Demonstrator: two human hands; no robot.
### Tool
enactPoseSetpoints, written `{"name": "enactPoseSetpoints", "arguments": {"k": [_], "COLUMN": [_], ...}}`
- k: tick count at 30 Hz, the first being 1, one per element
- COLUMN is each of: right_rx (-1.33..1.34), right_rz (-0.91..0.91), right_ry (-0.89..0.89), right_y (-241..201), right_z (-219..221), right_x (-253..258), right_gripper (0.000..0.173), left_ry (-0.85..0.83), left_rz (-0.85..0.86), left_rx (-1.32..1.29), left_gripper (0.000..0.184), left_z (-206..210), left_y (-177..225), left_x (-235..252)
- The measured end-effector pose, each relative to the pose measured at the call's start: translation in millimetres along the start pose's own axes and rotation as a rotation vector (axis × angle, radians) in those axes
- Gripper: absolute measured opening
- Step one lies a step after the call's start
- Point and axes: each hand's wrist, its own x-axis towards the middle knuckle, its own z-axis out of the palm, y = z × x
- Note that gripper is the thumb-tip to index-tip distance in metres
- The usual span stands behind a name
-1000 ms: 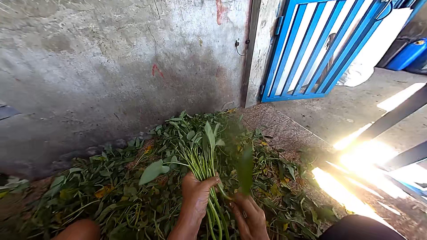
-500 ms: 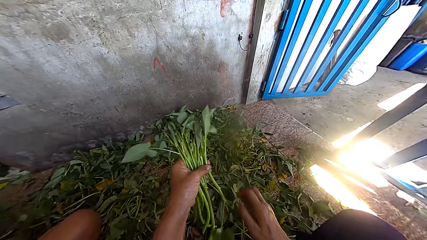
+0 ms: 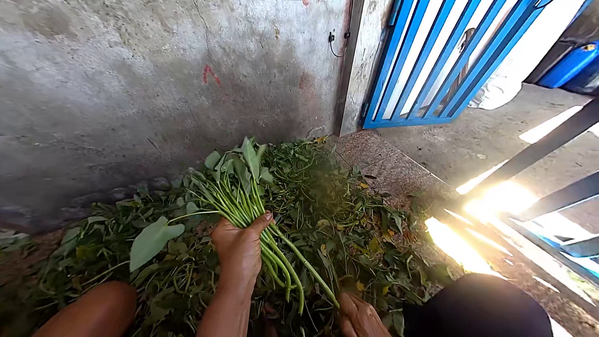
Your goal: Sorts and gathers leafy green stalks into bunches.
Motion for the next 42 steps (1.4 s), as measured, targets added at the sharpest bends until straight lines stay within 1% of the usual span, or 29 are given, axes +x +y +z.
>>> {"name": "enactPoseSetpoints", "arguments": {"k": [1, 2, 4, 5, 6, 7, 9, 11, 13, 15, 17, 18, 19, 20, 21, 23, 24, 25, 26, 27, 28, 29, 30, 32, 34, 39, 42], "right_rx": [0.016, 0.012, -0.061, -0.124, -0.168, -0.187, -0.134, -0.115, -0.185, -0.243, -0.227, -0.177, -0.108, -0.035, 0.018, 0.024, -0.006, -0.045, -0.060, -0.031, 0.004, 0.028, 0.051, 0.106, 0.138, 0.146, 0.040], "right_rz": [0.088, 0.218, 0.500, 0.570, 0.584, 0.570, 0.580, 0.713, 0.856, 0.932, 0.957, 0.967, 0.961, 0.915, 0.822, 0.498, 0.373, 0.353, 0.452, 0.615, 0.709, 0.718, 0.672, 0.541, 0.423, 0.186, 0.024], "right_ry": [-0.082, -0.220, -0.604, -0.745, -0.808, -0.805, -0.704, -0.637, -0.617, -0.633, -0.652, -0.632, -0.569, -0.455, -0.288, 0.141, 0.260, 0.241, 0.071, -0.188, -0.326, -0.330, -0.247, -0.024, 0.140, 0.436, 0.567], "right_y": [1.1, 4.2, 20.8, 31.2, 38.3, 41.0, 45.9, 54.7, 67.7, 86.3, 97.3, 97.8, 94.0, 84.8, 71.5, 52.8, 51.3, 52.3, 53.5, 54.9, 57.6, 56.8, 52.8, 42.0, 30.8, 3.9, -1.9], "right_z": [-1.6, -3.8, -0.4, 6.2, 12.6, 17.8, 31.6, 53.4, 74.8, 96.0, 110.6, 112.0, 109.2, 102.2, 94.0, 87.8, 85.8, 80.7, 70.7, 57.9, 51.3, 48.1, 46.7, 48.5, 49.8, 44.5, 40.3], "right_x": [-10.2, -21.3, -38.8, -45.3, -49.9, -48.0, -24.8, 8.0, 36.4, 48.7, 51.6, 52.1, 52.0, 50.8, 48.6, 40.7, 39.5, 39.2, 42.1, 51.0, 58.4, 61.2, 60.5, 54.9, 54.0, 63.0, 73.9], "right_gripper": [0.029, 0.033, 0.041, 0.043, 0.043, 0.042, 0.039, 0.040, 0.045, 0.050, 0.047, 0.045, 0.043, 0.041, 0.038, 0.030, 0.026, 0.027, 0.031, 0.040, 0.046, 0.047, 0.046, 0.042, 0.038, 0.027, 0.020], "left_ry": [0.006, 0.021, 0.106, 0.166, 0.222, 0.261, 0.259, 0.203, 0.139, 0.097, 0.085, 0.081, 0.080, 0.081, 0.080, 0.080, 0.075, 0.066, 0.054, 0.044, 0.032, 0.021, 0.014, 0.000, -0.021, -0.057, -0.092], "left_rz": [0.030, 0.089, 0.225, 0.267, 0.268, 0.235, 0.103, -0.054, -0.175, -0.212, -0.196, -0.185, -0.176, -0.168, -0.161, -0.163, -0.168, -0.172, -0.172, -0.165, -0.160, -0.158, -0.159, -0.170, -0.176, -0.218, -0.247], "left_rx": [-0.002, -0.007, -0.035, -0.057, -0.083, -0.118, -0.158, -0.171, -0.161, -0.149, -0.135, -0.130, -0.128, -0.130, -0.131, -0.136, -0.132, -0.124, -0.123, -0.118, -0.116, -0.112, -0.106, -0.085, -0.057, -0.028, -0.010], "left_gripper": [0.039, 0.039, 0.043, 0.045, 0.046, 0.047, 0.043, 0.035, 0.030, 0.029, 0.031, 0.032, 0.033, 0.033, 0.033, 0.031, 0.030, 0.029, 0.028, 0.028, 0.028, 0.027, 0.028, 0.030, 0.031, 0.031, 0.027], "left_z": [-0.7, -4.5, -17.5, -22.8, -26.2, -27.5, -24.1, -16.1, -8.0, -3.3, -3.3, -4.3, -5.1, -5.9, -6.9, -8.7, -9.1, -8.9, -7.8, -6.4, -5.9, -5.4, -5.1, -6.3, -6.6, -2.0, 2.8], "left_y": [2.1, 6.7, 19.2, 24.4, 27.7, 28.8, 27.9, 24.8, 21.5, 17.6, 15.4, 15.4, 16.2, 17.6, 18.9, 19.8, 19.5, 18.9, 18.7, 18.8, 18.4, 18.4, 18.4, 16.6, 13.3, -1.8, -8.1], "left_x": [1.0, 5.9, 23.4, 30.7, 34.1, 35.6, 32.1, 26.1, 22.2, 20.8, 21.6, 22.2, 22.4, 22.6, 23.0, 23.6, 22.8, 21.6, 20.4, 18.9, 17.4, 16.5, 15.7, 13.6, 13.7, 10.4, 5.6]}}
